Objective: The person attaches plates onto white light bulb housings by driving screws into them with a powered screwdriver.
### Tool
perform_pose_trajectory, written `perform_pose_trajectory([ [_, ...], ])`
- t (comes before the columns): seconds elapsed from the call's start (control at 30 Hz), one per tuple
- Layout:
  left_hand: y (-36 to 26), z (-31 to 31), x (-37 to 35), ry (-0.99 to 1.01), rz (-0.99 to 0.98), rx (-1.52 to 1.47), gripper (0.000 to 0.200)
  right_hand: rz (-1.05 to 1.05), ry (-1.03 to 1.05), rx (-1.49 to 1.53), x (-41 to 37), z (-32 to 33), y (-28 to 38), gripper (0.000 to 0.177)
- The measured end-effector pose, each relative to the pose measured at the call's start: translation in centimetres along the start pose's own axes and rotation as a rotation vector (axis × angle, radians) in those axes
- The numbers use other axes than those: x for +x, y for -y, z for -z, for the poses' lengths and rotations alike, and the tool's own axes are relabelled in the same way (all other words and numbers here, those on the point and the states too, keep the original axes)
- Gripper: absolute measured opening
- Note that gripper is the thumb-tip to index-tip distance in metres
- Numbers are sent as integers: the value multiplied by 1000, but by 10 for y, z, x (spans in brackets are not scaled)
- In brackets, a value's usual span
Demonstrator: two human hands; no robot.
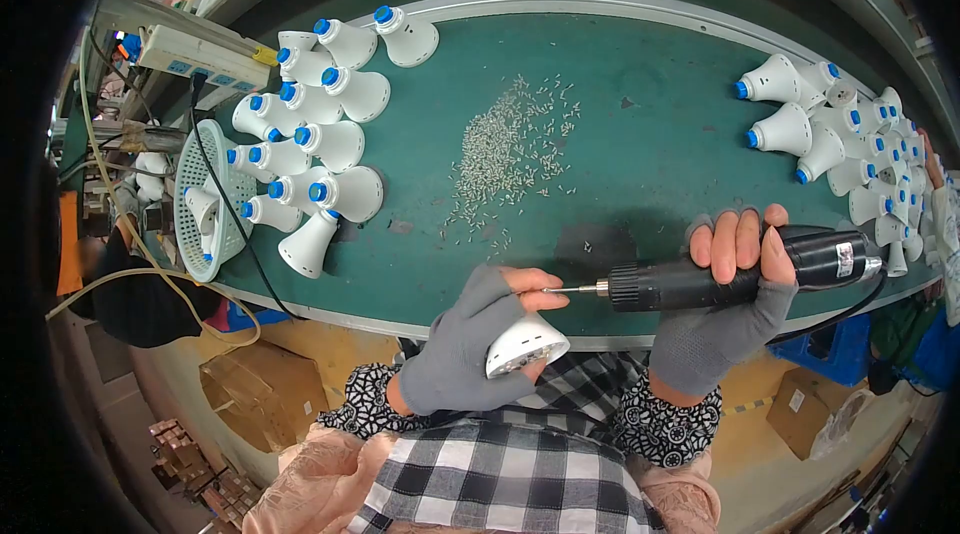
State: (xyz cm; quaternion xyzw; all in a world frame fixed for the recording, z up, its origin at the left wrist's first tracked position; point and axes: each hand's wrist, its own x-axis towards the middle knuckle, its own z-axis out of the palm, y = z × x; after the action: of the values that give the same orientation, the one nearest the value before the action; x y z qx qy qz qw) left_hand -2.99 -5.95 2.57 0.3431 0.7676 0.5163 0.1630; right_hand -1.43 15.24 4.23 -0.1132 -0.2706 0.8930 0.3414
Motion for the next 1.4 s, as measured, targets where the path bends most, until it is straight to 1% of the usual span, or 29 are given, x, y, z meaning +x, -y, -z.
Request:
perform_pose_trajectory([
  [0.27,-3,2,0,63,11,95,53,35,160,-110,-7,-7,6,25],
  [0.37,-2,2,-1,95,19,63,53,18,293,-32,-7,-3,6,27],
  [0.47,-2,2,-1,109,71,-74,51,19,245,-24,-9,-4,5,27],
  [0.57,-3,1,-4,90,141,-245,49,65,159,-51,-11,-6,6,28],
  [0.63,2,-3,-6,69,179,-329,49,105,153,-19,-13,-8,11,29],
  [0.73,14,-14,-14,-45,330,-567,48,167,164,-3,-19,-7,24,30],
  [0.83,7,-17,-14,-102,583,-690,45,202,157,-30,-32,-7,32,33],
  [0.87,8,-20,-14,-134,570,-666,44,210,155,-60,-37,-8,32,33],
  [0.93,10,-24,-14,-130,553,-619,44,226,120,-100,-47,-12,30,35],
  [1.03,9,-29,-14,-141,542,-597,43,229,249,-210,-58,-6,26,34],
  [1.07,9,-30,-14,-148,537,-597,43,217,294,-272,-58,-12,26,29],
  [1.27,0,-29,-11,-136,588,-578,41,245,288,-287,-65,-5,24,29],
  [1.4,1,-31,-11,-156,539,-514,41,266,279,-308,-65,-3,20,29],
])
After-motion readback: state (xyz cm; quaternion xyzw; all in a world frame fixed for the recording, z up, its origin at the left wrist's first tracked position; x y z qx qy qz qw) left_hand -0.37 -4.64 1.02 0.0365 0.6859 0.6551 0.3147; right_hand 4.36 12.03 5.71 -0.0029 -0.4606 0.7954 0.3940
